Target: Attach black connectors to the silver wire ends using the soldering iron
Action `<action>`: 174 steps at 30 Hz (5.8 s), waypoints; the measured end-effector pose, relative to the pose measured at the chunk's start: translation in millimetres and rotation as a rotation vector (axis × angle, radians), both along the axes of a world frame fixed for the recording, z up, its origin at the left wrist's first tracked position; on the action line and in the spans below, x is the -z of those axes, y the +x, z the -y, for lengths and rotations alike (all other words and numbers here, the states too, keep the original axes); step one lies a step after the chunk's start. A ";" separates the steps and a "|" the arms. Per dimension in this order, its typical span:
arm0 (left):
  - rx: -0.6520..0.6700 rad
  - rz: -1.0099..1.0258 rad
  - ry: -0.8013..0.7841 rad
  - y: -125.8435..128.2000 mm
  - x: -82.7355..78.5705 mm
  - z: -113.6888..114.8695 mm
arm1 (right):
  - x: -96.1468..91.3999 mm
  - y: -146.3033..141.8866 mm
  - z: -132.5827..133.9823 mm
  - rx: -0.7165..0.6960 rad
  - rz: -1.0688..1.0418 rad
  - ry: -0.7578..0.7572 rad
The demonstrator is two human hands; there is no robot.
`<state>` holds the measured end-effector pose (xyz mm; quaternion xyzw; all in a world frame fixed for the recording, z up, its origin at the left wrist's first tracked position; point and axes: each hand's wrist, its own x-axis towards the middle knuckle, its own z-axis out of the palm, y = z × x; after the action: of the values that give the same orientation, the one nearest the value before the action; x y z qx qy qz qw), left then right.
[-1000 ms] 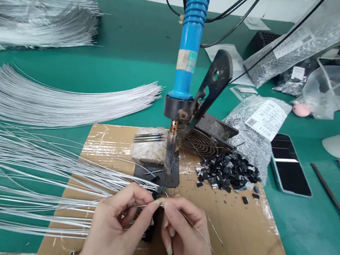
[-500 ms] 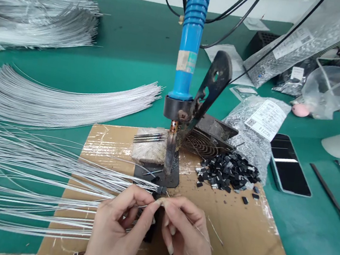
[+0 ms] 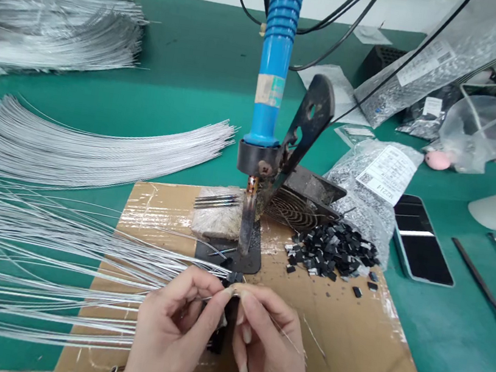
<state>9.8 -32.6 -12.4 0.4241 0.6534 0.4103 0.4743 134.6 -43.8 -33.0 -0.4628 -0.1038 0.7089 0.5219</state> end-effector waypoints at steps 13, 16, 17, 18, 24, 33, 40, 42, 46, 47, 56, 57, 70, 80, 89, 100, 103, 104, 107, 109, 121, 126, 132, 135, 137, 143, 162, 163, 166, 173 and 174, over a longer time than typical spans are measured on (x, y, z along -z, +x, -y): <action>0.012 -0.043 0.007 -2.3 1.0 -0.4 | 4.4 3.3 1.2 -0.036 0.181 0.080; 0.012 -0.055 0.002 -2.8 1.8 0.6 | 3.2 4.0 0.7 -0.043 0.182 0.083; 0.006 -0.054 0.001 -2.9 2.0 0.9 | 2.7 4.4 0.4 -0.045 0.177 0.081; 0.004 -0.053 0.002 -2.9 2.0 1.0 | 2.2 5.0 0.1 -0.047 0.170 0.078; 0.074 -0.077 0.035 -4.1 -0.5 0.9 | 3.9 13.7 -2.9 -0.096 0.045 0.069; 0.087 -0.113 0.054 -6.0 1.8 3.4 | 5.2 24.1 -5.2 -0.193 0.076 0.079; 0.061 -0.177 0.104 -4.6 11.2 7.0 | -4.8 17.1 -3.0 -0.117 0.080 0.005; 0.054 -0.174 0.112 -4.1 14.4 8.4 | -4.9 12.3 -1.5 -0.077 0.062 -0.011; 0.041 -0.151 0.108 -2.7 16.8 10.0 | -1.5 2.3 3.4 -0.005 0.002 -0.034; 0.035 -0.145 0.102 -2.3 16.2 9.7 | -0.9 1.3 4.5 -0.004 -0.002 -0.030; -0.076 -0.045 -0.007 -1.1 2.6 1.1 | 13.5 57.3 -5.3 0.129 1.251 0.380; -0.071 -0.041 -0.014 -1.6 1.8 0.6 | 17.9 64.7 -7.8 0.104 1.416 0.409; -0.026 -0.076 -0.005 -6.1 -2.2 -3.2 | 23.7 71.0 -15.1 -0.063 1.548 0.392; 0.037 -0.047 0.030 -7.9 -4.4 -6.7 | 7.2 52.7 -6.1 0.042 0.975 0.229; 0.064 -0.049 0.015 -7.1 -6.0 -9.0 | -10.6 41.8 -9.4 0.018 0.792 0.208; 0.098 -0.070 0.028 -9.2 -6.8 -10.8 | -16.6 35.4 -13.0 -0.018 0.611 0.286; 0.111 -0.082 0.030 -10.4 -7.0 -12.6 | -17.3 33.0 -14.0 -0.041 0.587 0.275; 0.123 -0.086 0.034 -11.5 -6.3 -13.6 | -17.3 32.1 -14.3 -0.046 0.581 0.274; 0.211 -0.094 0.081 -16.0 -3.3 -16.8 | -16.7 29.4 -15.3 -0.062 0.563 0.280; 0.249 -0.086 0.114 -18.6 -2.4 -18.6 | -15.9 27.9 -16.0 -0.075 0.550 0.276; 0.147 0.083 -0.035 -5.5 -23.4 -24.0 | -14.7 25.0 -16.5 -0.127 0.501 0.266; 0.214 0.080 0.008 -8.6 -20.6 -26.2 | -13.9 24.9 -15.8 -0.128 0.482 0.281; 0.146 0.129 -0.002 -8.2 -20.3 -25.4 | -14.2 24.4 -15.5 -0.119 0.477 0.287; 0.221 0.128 0.025 -11.1 -19.3 -26.7 | -14.8 24.6 -15.6 -0.119 0.480 0.283; 0.246 0.111 0.034 -13.4 -18.5 -27.8 | -14.5 24.9 -15.5 -0.120 0.481 0.281; 0.256 0.100 0.039 -14.0 -17.3 -29.5 | -11.6 24.8 -15.5 -0.124 0.490 0.307; 0.268 -0.027 -0.018 -14.9 -11.9 -32.8 | -19.8 18.5 -0.3 -0.087 1.198 0.351; 0.253 -0.044 -0.007 -15.1 -12.1 -33.7 | -20.1 20.4 -1.0 -0.091 1.207 0.364; 0.244 -0.078 0.026 -13.8 -14.0 -37.2 | -18.4 28.6 -4.4 -0.130 1.183 0.461; 0.265 -0.100 0.037 -11.6 -15.1 -39.7 | -16.2 29.6 -11.7 -0.062 0.910 0.552; 0.266 -0.104 0.043 -11.6 -15.0 -39.5 | -16.9 27.9 -12.0 -0.051 0.874 0.537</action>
<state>-1.8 6.9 2.6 0.5377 0.6063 0.3353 0.4805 162.4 -31.9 -16.1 -0.5631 -0.5019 0.4101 0.5128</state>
